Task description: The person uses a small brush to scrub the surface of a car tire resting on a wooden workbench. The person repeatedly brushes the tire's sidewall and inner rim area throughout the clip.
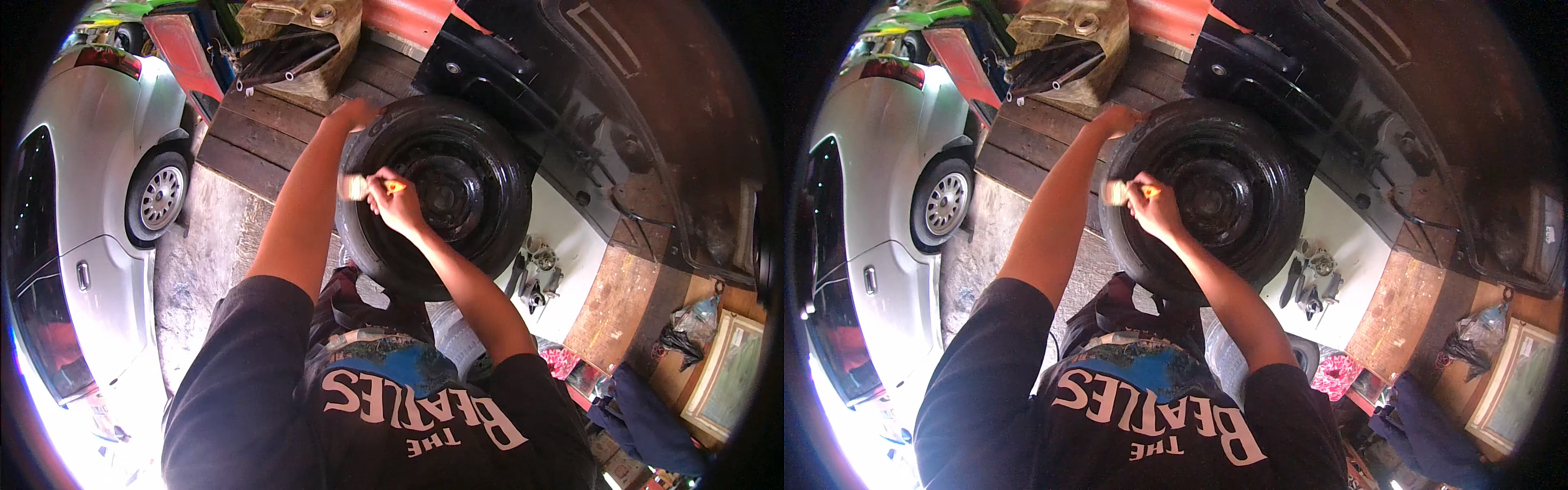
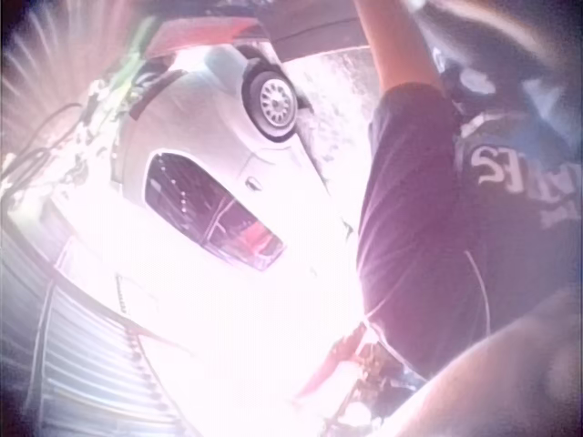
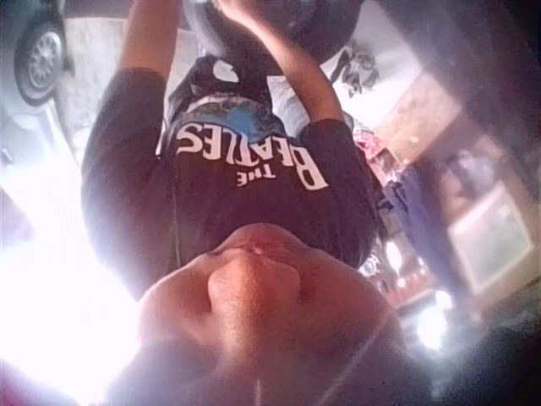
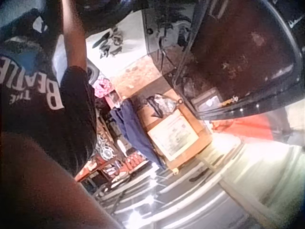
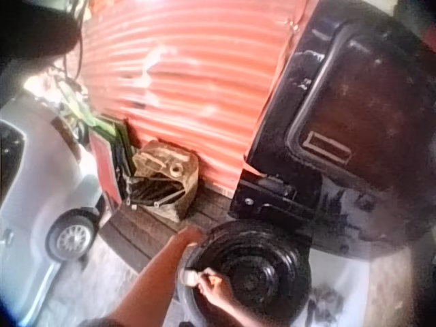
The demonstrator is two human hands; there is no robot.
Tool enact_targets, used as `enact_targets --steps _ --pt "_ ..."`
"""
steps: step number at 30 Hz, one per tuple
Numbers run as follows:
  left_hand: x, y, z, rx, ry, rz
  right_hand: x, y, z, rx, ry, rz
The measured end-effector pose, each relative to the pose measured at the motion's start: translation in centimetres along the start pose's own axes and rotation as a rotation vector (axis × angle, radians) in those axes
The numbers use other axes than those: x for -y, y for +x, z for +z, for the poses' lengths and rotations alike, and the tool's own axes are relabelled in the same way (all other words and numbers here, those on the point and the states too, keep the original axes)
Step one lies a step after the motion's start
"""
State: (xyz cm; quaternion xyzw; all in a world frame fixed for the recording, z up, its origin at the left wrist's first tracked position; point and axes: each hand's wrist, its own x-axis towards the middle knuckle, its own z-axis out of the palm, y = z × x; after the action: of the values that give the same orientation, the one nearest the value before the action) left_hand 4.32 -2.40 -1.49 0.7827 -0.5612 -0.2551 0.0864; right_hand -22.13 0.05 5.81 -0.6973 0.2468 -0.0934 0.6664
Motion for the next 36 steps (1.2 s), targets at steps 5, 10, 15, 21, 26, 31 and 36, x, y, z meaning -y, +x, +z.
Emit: enact_targets --steps 5,10,15,21,26,31,36 --pt "0.1 -0.1 0.3 -0.076 -0.092 -0.005 -2.0 -6.4 -0.3 0.326 -0.345 -0.019" --pt "-2.3 -1.0 -1.7 0.041 -0.069 -0.202 2.5 -5.6 -2.2 0.313 -0.490 -0.025" --pt "-3.7 -1.5 -2.7 0.086 -0.116 -0.213 4.1 -2.5 -0.4 0.049 -0.508 -0.398" --pt "-1.8 0.0 -0.5 0.073 -0.020 -0.179 2.2 -7.0 -1.0 0.289 -0.614 -0.392" --pt "-3.2 0.6 0.4 0.048 0.084 -0.070 3.0 -8.1 -3.0 0.371 -0.696 -0.217" --pt "-0.8 1.8 2.2 0.012 0.006 -0.104 4.0 -3.9 -0.4 0.147 -0.630 -0.497" --pt "-1.5 -0.3 0.7 0.008 0.080 -0.113 1.9 -5.3 0.3 0.233 -0.658 -0.478"
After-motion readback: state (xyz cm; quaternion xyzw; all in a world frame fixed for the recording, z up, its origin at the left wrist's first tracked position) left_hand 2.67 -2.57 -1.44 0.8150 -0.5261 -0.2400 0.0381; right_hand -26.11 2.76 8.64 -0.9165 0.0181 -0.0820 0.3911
